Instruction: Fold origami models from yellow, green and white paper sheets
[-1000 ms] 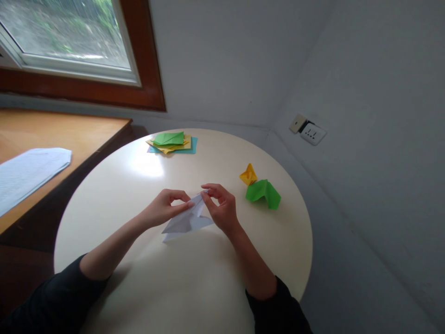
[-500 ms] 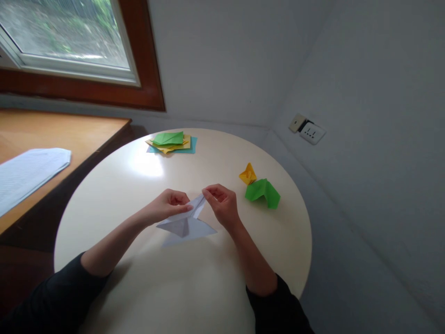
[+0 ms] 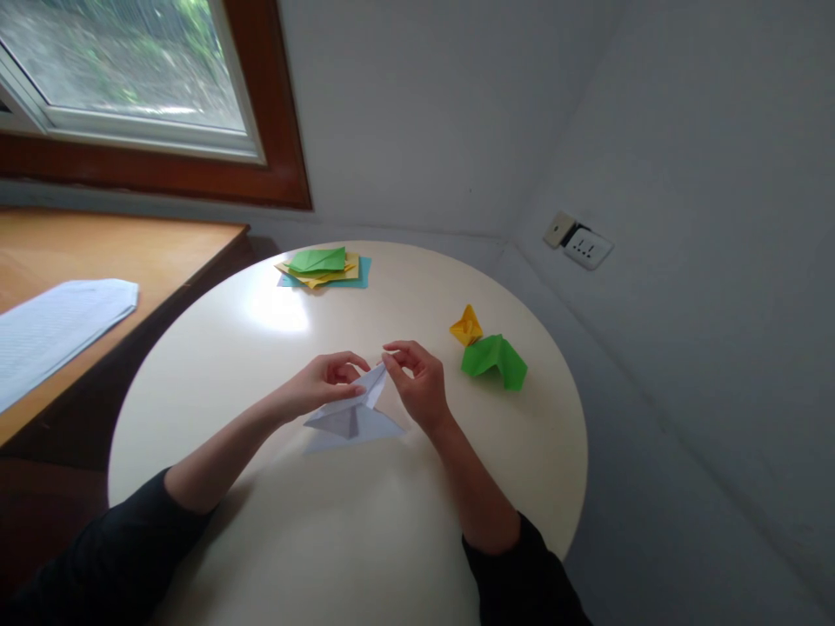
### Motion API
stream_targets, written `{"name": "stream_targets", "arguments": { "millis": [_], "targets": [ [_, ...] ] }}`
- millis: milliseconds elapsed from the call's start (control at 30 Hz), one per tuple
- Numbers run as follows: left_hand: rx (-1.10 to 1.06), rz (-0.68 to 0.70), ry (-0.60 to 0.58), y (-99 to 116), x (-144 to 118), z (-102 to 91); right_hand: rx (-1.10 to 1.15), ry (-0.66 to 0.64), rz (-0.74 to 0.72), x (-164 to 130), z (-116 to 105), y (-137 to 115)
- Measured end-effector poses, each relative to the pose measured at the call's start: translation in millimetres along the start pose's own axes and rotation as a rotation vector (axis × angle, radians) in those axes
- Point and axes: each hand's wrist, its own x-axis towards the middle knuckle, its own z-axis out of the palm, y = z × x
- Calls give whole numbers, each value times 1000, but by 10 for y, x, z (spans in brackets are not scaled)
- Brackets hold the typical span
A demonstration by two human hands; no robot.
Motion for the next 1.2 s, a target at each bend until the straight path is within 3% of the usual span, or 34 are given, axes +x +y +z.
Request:
{"name": "stream_targets", "arguments": {
  "millis": [167,333,500,767,1033,1200],
  "targets": [
    [-3,7,122,-68,32,-4,23,-76,57,-5,28,47],
    [-90,46,217,-182,101,-54,-132,-187,110,-54,110,206],
    [-89,72,240,-303,161,-127,-212,-234,-9,-105,154,302],
    [260,187,193,-343,147,-172,-412,-327,-273,-111,138,297],
    [687,237,280,-393,144,-217,-495,-410,-293,-140,157,301],
    [758,250,325,-377,141,-229,-522,-437,-265,-138,158,286]
  ]
}}
